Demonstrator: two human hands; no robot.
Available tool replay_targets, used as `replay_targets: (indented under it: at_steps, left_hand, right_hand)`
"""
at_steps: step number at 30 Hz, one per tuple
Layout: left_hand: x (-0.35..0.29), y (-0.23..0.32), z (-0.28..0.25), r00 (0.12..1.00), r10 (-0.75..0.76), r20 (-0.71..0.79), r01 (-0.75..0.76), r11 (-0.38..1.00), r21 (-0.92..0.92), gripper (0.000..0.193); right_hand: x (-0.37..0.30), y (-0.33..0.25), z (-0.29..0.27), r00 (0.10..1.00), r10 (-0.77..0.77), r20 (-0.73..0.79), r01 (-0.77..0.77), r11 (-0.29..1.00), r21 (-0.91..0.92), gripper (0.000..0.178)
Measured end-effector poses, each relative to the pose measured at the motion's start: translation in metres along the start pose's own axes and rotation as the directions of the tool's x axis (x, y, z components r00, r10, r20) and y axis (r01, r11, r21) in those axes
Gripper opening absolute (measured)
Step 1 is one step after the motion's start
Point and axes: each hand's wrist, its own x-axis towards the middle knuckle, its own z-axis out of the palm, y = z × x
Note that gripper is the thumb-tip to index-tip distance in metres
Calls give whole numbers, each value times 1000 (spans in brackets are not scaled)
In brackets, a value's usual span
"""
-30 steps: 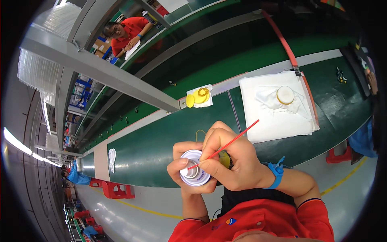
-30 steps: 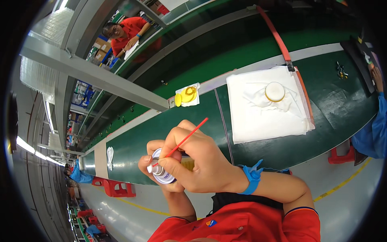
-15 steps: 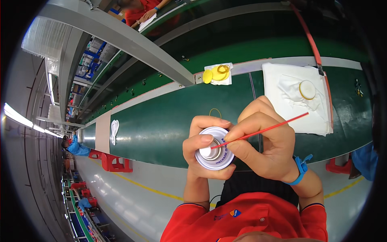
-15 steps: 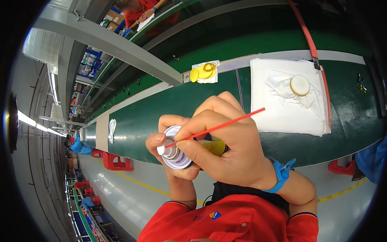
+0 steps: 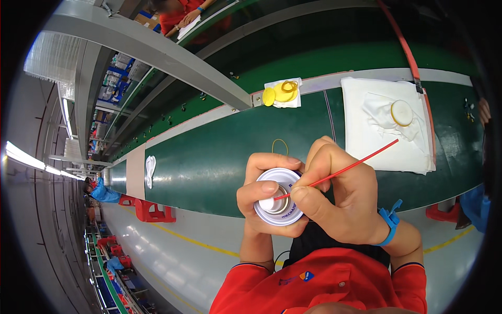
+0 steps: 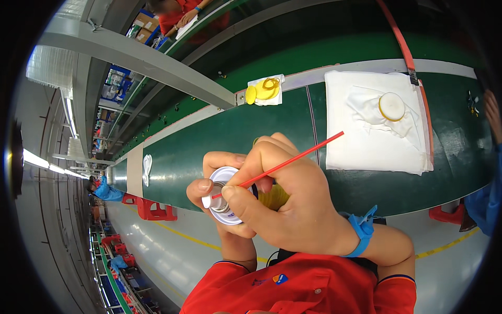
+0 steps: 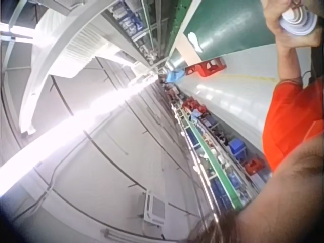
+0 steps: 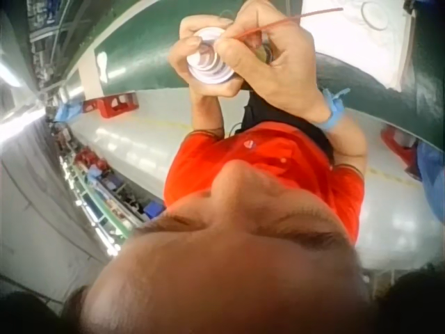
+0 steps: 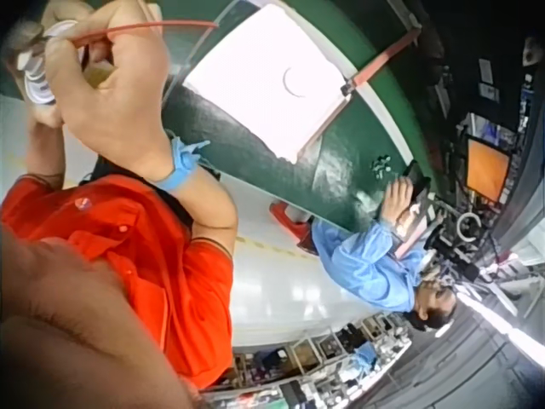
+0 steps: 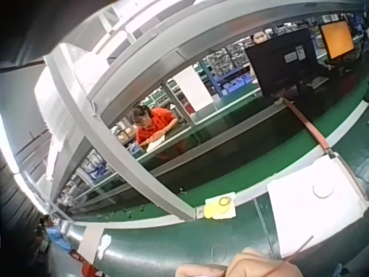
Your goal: Assembling small electronic or mechanical components at a factory workstation, including applying a substance from a pressurized spray can.
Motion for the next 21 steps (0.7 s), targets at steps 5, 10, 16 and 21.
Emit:
replay_targets:
  at_steps: [5, 10, 16, 21]
  left_hand:
    - [3, 1, 4, 1000, 18, 5, -18, 999, 43, 86]
    - [3, -2, 1, 1000, -1, 7, 1, 1000, -3, 87]
    - [2, -3, -4, 1000, -9, 12, 9, 1000, -2, 85]
    - [6, -2, 0, 1000, -3, 9, 3, 999, -36, 84]
  right_hand:
    - [-8, -15, 5, 955, 295, -33, -279, 931, 236, 11]
    - [-6, -8, -5, 962, 273, -10, -269, 951, 153, 9]
    - [5, 3, -14, 999, -31, 16, 32, 997, -65, 11]
    - [9, 4, -13, 987, -160, 29, 163, 976, -146, 11]
